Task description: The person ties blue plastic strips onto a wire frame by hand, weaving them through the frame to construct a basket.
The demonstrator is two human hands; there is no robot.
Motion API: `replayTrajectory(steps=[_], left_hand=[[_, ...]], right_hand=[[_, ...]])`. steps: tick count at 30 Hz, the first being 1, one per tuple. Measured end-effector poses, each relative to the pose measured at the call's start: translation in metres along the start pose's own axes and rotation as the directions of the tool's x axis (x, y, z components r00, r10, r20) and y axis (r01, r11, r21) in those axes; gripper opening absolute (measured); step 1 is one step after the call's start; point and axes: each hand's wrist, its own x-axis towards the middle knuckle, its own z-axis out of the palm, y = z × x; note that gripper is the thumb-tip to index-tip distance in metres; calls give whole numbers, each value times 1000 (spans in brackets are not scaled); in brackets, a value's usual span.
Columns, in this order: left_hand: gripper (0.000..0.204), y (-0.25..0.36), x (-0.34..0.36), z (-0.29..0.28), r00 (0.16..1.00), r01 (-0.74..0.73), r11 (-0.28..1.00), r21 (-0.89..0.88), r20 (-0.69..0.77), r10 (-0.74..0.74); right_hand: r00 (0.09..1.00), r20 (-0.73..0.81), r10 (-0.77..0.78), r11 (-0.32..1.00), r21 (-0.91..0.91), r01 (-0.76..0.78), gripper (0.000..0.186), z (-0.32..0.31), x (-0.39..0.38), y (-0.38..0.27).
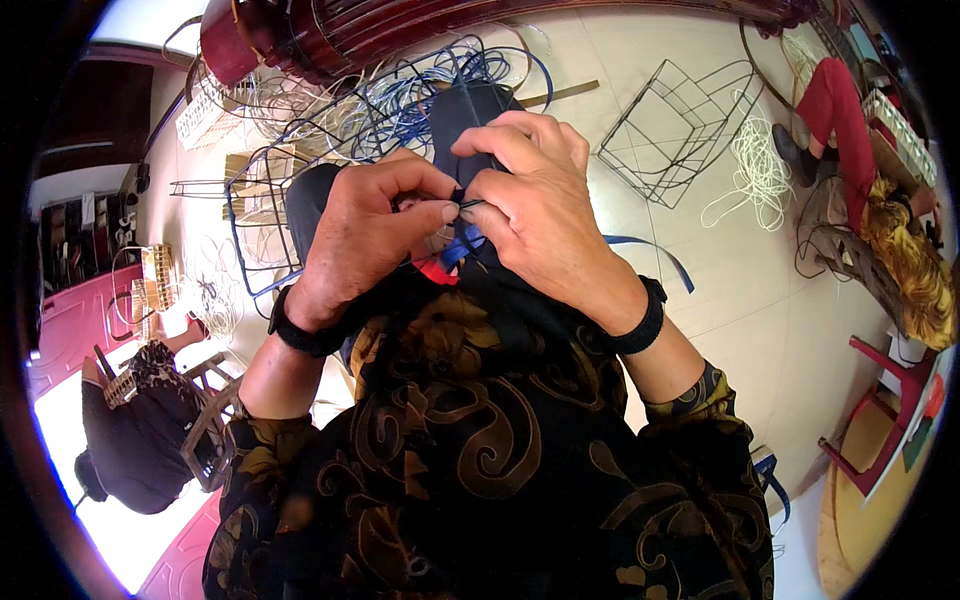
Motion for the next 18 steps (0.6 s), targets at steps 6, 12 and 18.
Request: replayTrajectory(steps=[6,12,18], left_hand=[[13,-1,0,2,1000,8,1000,-28,-14,-8],[9,-2,0,2,1000,-3,1000,-7,15,4],[7,-2,0,2,1000,-31,999,38,4,31]], right_hand=[[1000,-13,-9,999,-38,9,10,2,-1,0],[1000,6,-24,999,-29,24,11,1,0,2],[999,27,-32,999,-27,33,12,0,2,2]])
